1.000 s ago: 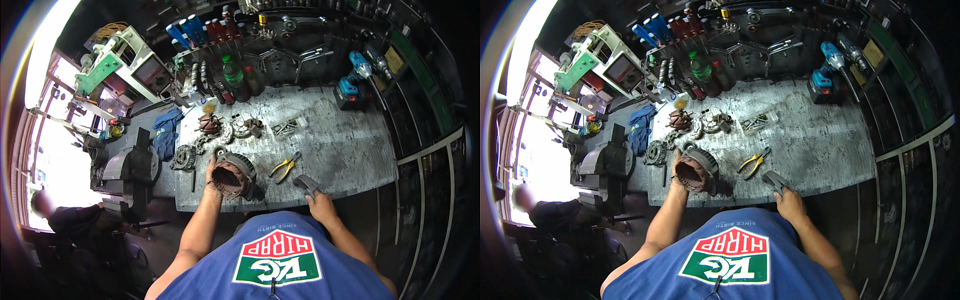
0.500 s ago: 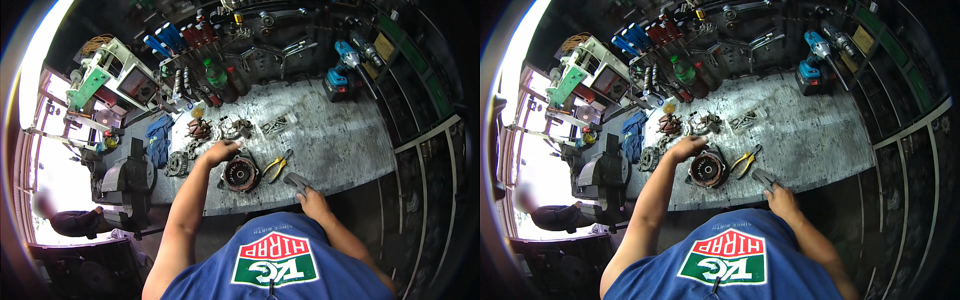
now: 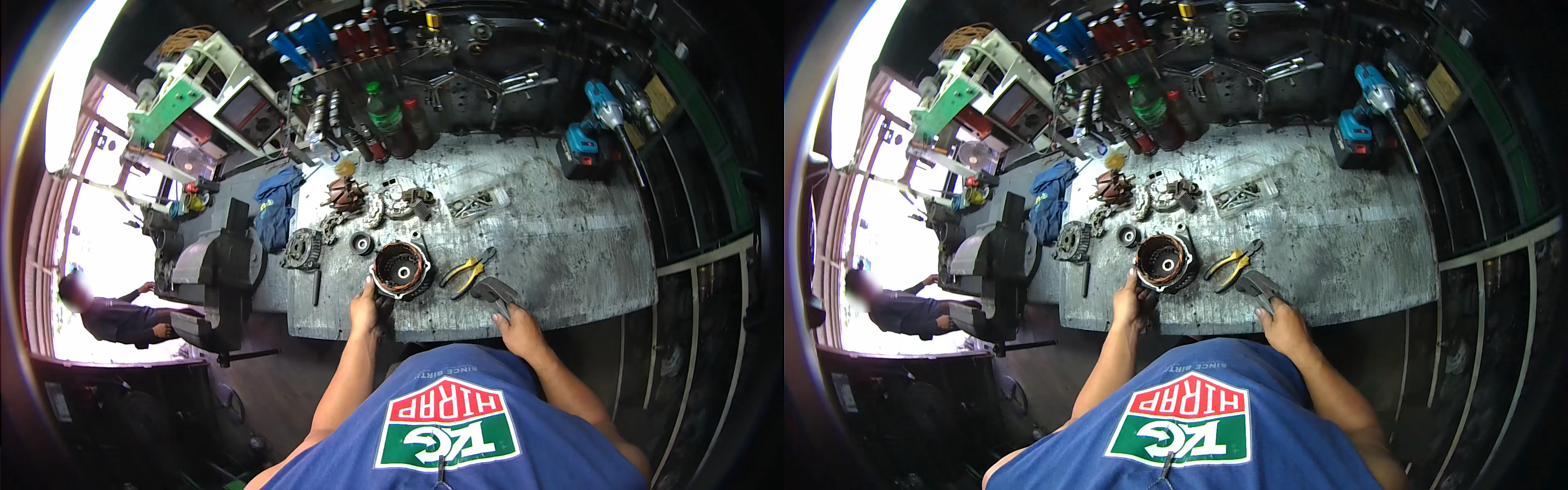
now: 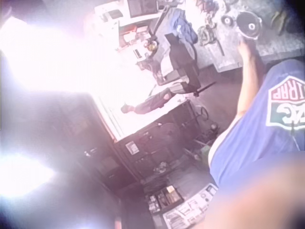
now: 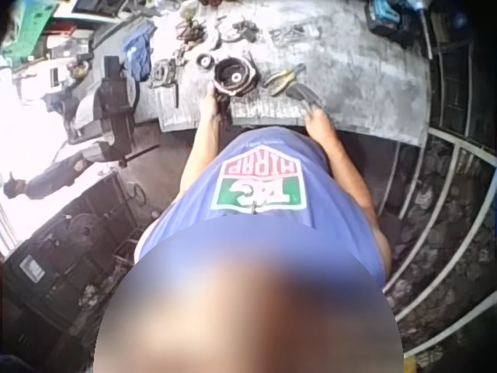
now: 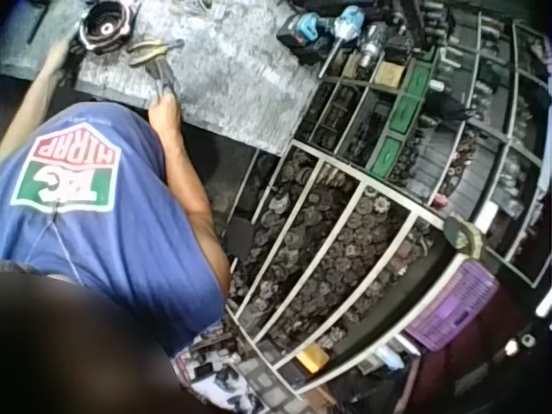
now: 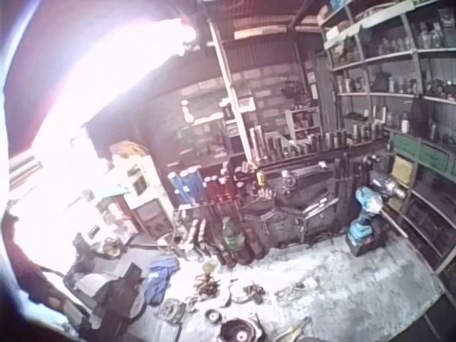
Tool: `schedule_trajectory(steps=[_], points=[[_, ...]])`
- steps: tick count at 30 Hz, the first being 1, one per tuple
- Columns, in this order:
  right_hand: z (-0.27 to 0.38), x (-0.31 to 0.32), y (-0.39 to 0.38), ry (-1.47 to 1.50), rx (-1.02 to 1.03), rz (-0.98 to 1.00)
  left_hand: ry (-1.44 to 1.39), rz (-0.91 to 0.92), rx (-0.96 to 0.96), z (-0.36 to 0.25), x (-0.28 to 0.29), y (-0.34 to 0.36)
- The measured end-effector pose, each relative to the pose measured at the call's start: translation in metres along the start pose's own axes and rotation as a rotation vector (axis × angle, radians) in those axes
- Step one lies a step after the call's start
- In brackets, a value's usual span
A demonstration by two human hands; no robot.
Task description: The person applies lubricant to a circular mechanical component and repeatedly taps it with a hammer to dislodge an internal ring. The person then separates the ring from the housing and places the parts on the workbench.
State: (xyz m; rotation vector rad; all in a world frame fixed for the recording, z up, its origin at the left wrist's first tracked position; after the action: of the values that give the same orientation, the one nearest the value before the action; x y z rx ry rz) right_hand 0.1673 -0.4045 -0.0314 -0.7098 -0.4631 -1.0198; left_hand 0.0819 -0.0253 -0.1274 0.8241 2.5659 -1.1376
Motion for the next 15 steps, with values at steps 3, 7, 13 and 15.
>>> schedule_trajectory(steps=[3, 7, 13, 15], points=[[0.003, 0.001, 0.006, -0.007, 0.007, 0.032, -0.094, 0.025, -0.029, 0.008, -0.02, 0.009], [0.014, 0.008, 0.008, 0.023, 0.018, 0.022, -0.137, -0.001, -0.167, 0.015, -0.037, 0.021], [0.043, 0.032, 0.005, 0.037, 0.087, -0.033, -0.087, 0.26, -0.031, 0.0, -0.07, 0.026], [0.059, 0.043, 0.001, 0.061, 0.193, -0.107, -0.075, 0.215, 0.012, -0.004, -0.074, 0.009]])
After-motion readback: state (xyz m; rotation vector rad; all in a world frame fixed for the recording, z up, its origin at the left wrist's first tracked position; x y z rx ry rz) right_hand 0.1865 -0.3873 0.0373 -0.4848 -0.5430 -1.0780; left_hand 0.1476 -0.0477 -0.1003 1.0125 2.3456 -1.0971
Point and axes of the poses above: each hand's wrist, its own y-axis towards the middle knuckle, its own x-axis out of the back of the hand, z = x × y, the point moved 6 cm from there along y, towards the middle knuckle, and after that the axes turned 2 degrees about -z, right-handed, at the moved point
